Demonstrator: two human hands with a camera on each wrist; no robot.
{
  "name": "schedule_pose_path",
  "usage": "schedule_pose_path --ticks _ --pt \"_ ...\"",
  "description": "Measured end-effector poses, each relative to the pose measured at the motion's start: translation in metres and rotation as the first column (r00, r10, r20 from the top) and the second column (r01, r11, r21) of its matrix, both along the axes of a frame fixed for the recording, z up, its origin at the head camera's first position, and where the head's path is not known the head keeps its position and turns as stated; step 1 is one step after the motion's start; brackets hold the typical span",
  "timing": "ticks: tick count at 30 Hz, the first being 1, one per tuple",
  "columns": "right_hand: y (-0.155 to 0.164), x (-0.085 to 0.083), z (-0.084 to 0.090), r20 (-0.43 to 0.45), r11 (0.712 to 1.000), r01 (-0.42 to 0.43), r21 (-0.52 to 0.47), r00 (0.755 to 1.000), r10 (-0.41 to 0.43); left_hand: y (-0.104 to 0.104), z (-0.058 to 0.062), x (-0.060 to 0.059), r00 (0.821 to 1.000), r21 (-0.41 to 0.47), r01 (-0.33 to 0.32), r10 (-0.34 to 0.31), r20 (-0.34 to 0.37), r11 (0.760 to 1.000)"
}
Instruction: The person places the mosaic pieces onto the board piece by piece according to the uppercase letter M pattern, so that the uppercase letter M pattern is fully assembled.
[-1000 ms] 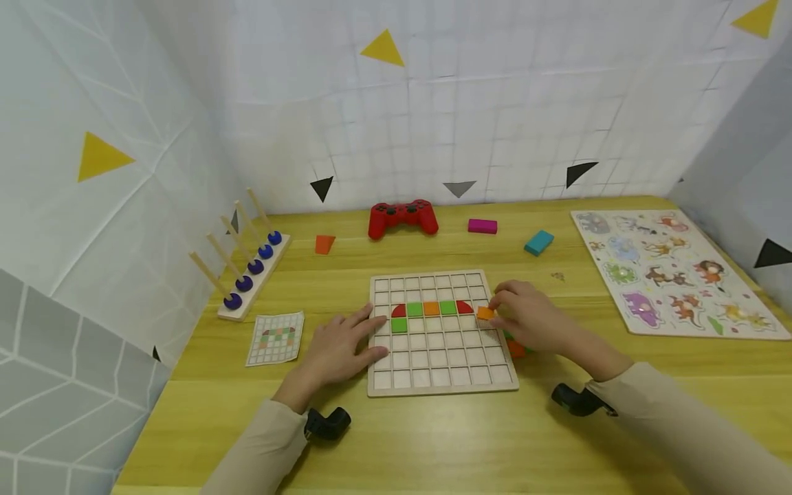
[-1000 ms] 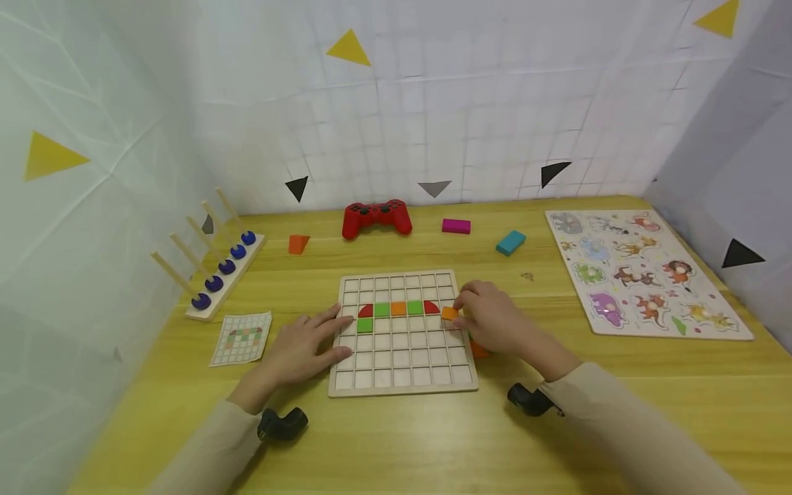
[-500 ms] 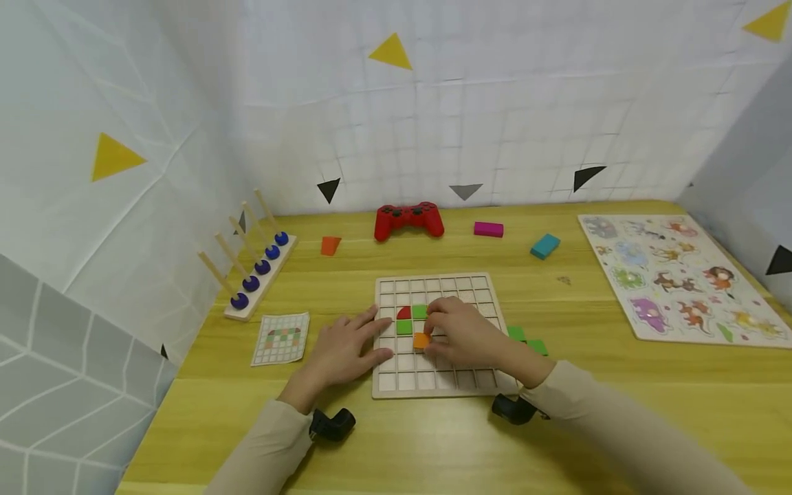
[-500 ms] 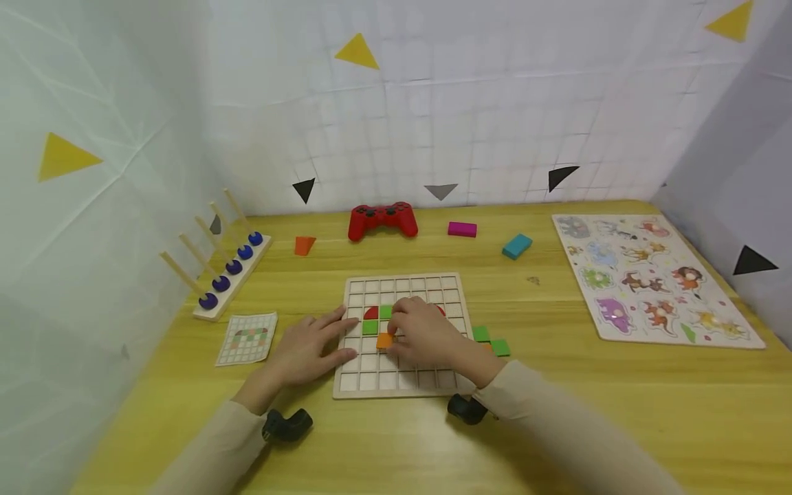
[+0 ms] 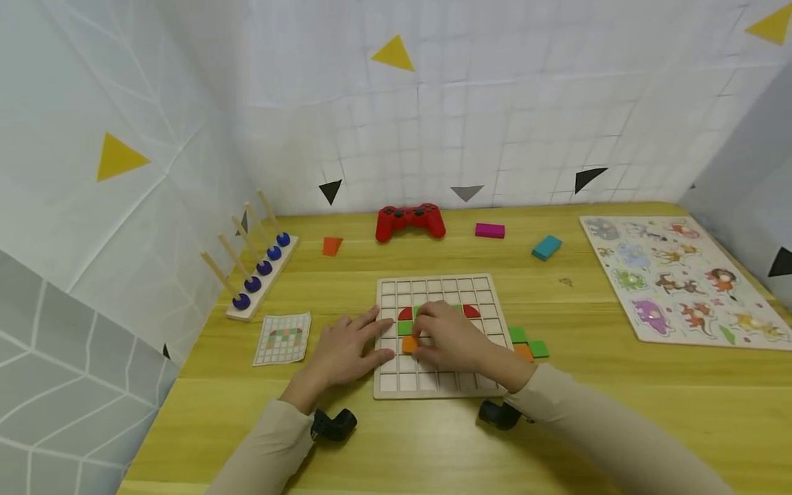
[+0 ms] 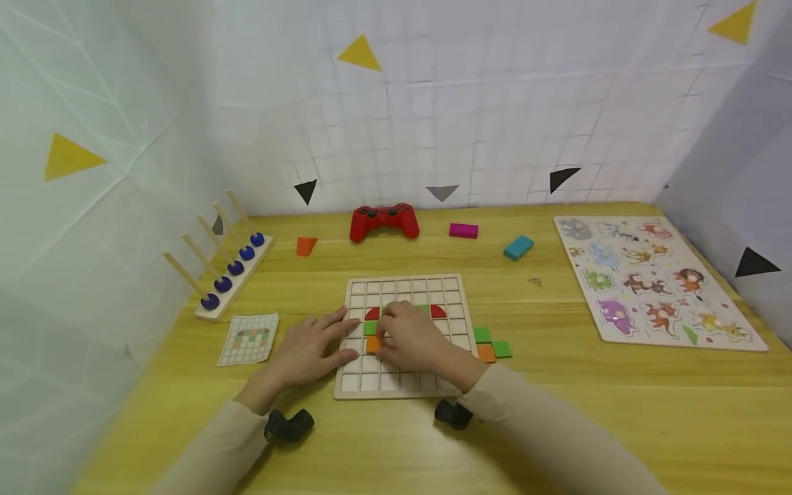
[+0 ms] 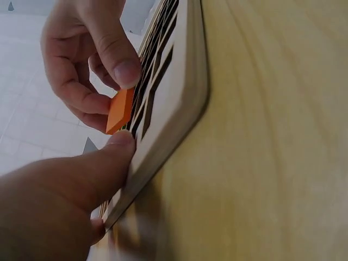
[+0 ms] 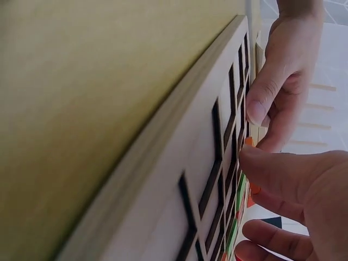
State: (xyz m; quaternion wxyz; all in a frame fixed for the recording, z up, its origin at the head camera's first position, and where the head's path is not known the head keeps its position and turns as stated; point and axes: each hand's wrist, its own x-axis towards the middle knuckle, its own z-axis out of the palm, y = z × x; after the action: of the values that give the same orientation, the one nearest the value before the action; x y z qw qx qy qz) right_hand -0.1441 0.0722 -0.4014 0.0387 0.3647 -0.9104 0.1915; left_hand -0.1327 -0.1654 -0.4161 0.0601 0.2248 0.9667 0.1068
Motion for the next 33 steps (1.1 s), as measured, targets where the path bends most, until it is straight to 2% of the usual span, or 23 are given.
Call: schedule_pose_path --ticks 9,16,25,28,33 --pt "-0.006 0.001 0.001 -0.007 1.0 0.018 0.009 1.0 -0.018 0.0 -0.003 0.0 1.0 0.003 -0.009 0.009 0.001 1.0" --pt "-0.005 0.002 -0.002 -0.004 0.999 0.03 -0.02 1.0 -0.03 -0.001 -0.003 0.0 1.0 -0.001 -0.004 0.004 0.003 1.0" --pt "-0.005 0.0 -0.003 -0.057 0.999 0.028 -0.04 0.998 -0.03 0.0 -0.001 -0.004 1.0 0.012 0.005 -0.005 -0.015 1.0" --pt "0.003 0.003 -0.001 -0.044 0.997 0.046 -0.067 0.998 -0.049 0.0 -0.002 -0.003 1.0 0.017 0.009 -0.009 -0.015 1.0" --pt "0.048 0.007 0.004 0.071 0.977 0.147 -0.158 0.988 -0.137 -0.001 -0.003 0.001 1.0 0.029 0.004 -0.004 -0.007 1.0"
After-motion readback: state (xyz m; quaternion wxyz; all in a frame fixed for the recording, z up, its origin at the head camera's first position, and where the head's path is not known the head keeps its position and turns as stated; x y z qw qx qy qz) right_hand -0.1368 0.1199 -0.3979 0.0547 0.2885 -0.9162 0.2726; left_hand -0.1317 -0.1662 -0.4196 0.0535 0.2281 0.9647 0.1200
